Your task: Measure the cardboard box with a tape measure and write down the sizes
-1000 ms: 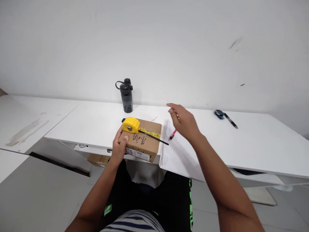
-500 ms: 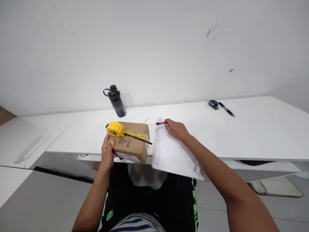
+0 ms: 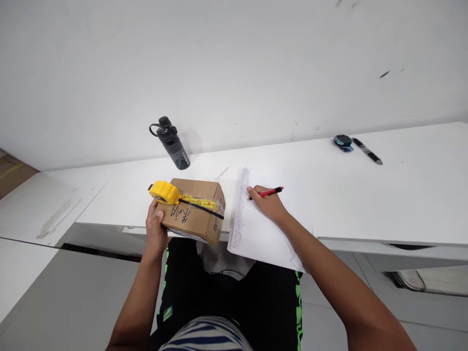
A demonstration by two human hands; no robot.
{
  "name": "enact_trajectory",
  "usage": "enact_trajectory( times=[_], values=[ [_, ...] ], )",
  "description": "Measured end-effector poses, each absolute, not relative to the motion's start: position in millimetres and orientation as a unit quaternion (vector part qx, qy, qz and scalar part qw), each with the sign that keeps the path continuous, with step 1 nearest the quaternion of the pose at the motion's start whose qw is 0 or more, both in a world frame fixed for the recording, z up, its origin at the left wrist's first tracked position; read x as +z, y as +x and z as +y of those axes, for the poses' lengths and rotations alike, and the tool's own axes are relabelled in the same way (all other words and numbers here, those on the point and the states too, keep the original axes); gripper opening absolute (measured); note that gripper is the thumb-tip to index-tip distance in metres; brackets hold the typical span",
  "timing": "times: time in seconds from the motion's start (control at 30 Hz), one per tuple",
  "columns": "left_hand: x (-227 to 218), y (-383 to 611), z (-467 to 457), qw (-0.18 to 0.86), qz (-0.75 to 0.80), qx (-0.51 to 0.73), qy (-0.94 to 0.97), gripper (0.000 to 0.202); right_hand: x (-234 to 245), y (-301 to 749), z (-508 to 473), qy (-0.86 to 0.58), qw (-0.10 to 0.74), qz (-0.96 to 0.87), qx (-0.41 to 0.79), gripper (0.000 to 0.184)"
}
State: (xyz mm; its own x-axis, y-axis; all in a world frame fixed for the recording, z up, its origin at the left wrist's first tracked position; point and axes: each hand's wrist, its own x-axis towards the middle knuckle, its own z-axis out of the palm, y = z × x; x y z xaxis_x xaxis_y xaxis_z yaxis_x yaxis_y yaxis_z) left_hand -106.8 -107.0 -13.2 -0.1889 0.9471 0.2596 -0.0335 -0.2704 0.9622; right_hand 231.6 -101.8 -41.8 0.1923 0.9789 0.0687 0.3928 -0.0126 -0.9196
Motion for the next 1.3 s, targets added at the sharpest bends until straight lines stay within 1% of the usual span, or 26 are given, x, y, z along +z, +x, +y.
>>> enact_trajectory(
  times=[0.23, 0.63, 0.8, 1.07, 1.17, 1.3],
  values=[
    [-14.8, -105.7, -106.6, 0.389, 0.458, 0.622, 0.502, 0.07, -42.9, 231.6, -100.6, -0.642, 0.403, -0.566, 0.325, 0.039],
    [-16.3, -107.0, -108.0, 0.392, 0.457, 0.615, 0.509, 0.069, -47.5, 231.9, -101.6, -0.654, 0.431, -0.539, 0.31, 0.038],
    [-15.7, -106.1, -108.7, 0.4, 0.451, 0.617, 0.506, 0.069, -45.3, 231.8, -102.1, -0.653, 0.414, -0.544, 0.325, 0.038],
    [-15.3, -106.0, -108.1, 0.396, 0.448, 0.617, 0.512, 0.064, -41.9, 230.2, -104.8, -0.655, 0.423, -0.536, 0.324, 0.037],
    [-15.1, -106.4, -108.3, 0.389, 0.452, 0.613, 0.518, 0.064, -42.2, 229.7, -105.4, -0.666, 0.431, -0.527, 0.305, 0.038],
    [-15.3, -106.4, -108.5, 0.386, 0.452, 0.613, 0.521, 0.063, -42.5, 230.2, -104.7, -0.666, 0.412, -0.539, 0.31, 0.039]
  ],
)
